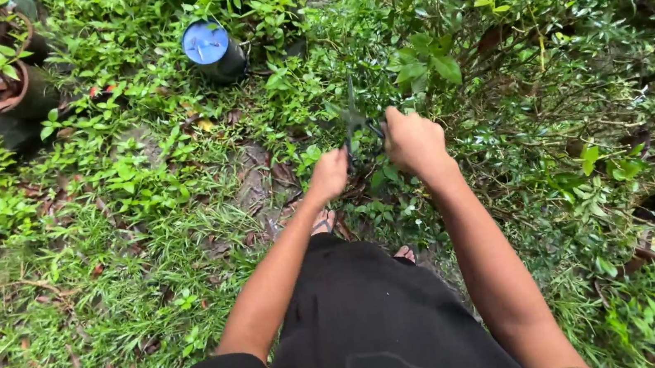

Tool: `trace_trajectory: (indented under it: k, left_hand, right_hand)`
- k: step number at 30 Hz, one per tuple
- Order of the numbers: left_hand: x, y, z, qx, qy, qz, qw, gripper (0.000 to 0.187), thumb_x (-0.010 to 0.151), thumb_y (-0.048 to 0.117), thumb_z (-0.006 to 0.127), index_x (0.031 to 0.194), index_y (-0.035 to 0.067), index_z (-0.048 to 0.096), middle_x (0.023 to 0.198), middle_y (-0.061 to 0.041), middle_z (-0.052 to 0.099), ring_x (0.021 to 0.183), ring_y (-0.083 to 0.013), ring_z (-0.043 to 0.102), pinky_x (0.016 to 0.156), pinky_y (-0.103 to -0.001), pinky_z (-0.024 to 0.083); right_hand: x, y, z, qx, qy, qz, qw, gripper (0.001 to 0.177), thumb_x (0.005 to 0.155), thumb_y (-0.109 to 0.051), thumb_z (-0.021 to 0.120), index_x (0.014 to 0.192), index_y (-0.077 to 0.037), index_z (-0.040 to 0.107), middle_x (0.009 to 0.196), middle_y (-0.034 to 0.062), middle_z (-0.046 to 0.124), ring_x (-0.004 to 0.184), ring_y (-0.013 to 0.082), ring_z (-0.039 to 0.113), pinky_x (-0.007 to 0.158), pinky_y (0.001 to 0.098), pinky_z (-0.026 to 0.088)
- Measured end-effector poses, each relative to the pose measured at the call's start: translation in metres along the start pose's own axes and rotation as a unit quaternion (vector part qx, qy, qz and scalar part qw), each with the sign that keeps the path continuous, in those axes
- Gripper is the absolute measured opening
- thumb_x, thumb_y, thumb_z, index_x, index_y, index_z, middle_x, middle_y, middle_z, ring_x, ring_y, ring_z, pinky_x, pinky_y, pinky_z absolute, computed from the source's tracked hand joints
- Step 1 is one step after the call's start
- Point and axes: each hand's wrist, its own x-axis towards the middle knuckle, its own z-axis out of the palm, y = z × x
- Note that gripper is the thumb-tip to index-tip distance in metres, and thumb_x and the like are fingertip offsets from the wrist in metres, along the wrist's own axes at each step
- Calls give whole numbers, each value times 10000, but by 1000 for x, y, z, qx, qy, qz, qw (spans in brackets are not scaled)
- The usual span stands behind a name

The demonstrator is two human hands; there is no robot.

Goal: Trimming a garden bush using a pair of shears.

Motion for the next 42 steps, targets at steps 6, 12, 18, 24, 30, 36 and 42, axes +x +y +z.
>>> trace_trajectory:
  k: [6,12,18,24,30,36,42]
  left_hand:
    - [87,-56,-30,72,6,76,995,560,1046,435,464,777,-21,648,643,-192,630,553,-311,590,583,-459,484]
    - [98,-33,-41,90,-25,66,993,569,1061,415,455,772,-24,672,667,-222,654,595,-364,635,617,-490,499]
    - [43,-41,7,-82,54,28,995,581,1065,393,424,723,-18,650,618,-163,665,533,-274,656,542,-439,514]
    - [1,31,-20,-166,9,-41,985,527,1073,417,405,770,30,595,578,-70,606,441,-191,581,431,-354,467]
    - [5,41,-42,-105,-14,-1,994,544,1077,448,444,754,36,590,595,-38,561,515,-165,539,496,-346,440]
    - [1,48,-73,-8,-30,66,997,536,1047,425,496,723,6,578,611,-96,547,564,-219,506,559,-416,434]
    - [55,66,-89,106,-70,127,984,570,1035,441,516,738,-39,590,619,-177,553,559,-281,516,592,-469,446]
  right_hand:
    - [52,-13,25,63,-13,49,997,351,1059,-383,487,1068,-49,597,938,253,710,886,472,683,782,587,526]
    - [70,-42,56,122,-31,119,985,391,1077,-397,407,1085,-33,552,927,253,722,841,448,718,753,568,558]
    - [32,-46,109,218,47,128,966,341,1074,-372,424,1089,-40,502,834,305,693,810,536,660,729,639,489]
    - [23,-36,107,255,64,142,954,321,1081,-358,427,1079,-44,492,794,320,673,785,550,646,700,639,482]
    - [18,-15,82,293,47,126,947,293,1069,-290,473,1039,-3,522,819,306,673,765,508,662,709,582,505]
    - [-1,7,35,284,26,116,951,320,1039,-285,513,1006,24,592,879,273,676,808,448,659,755,530,499]
    - [25,28,34,259,14,129,957,343,1036,-290,510,985,32,619,901,253,684,827,408,675,789,516,510]
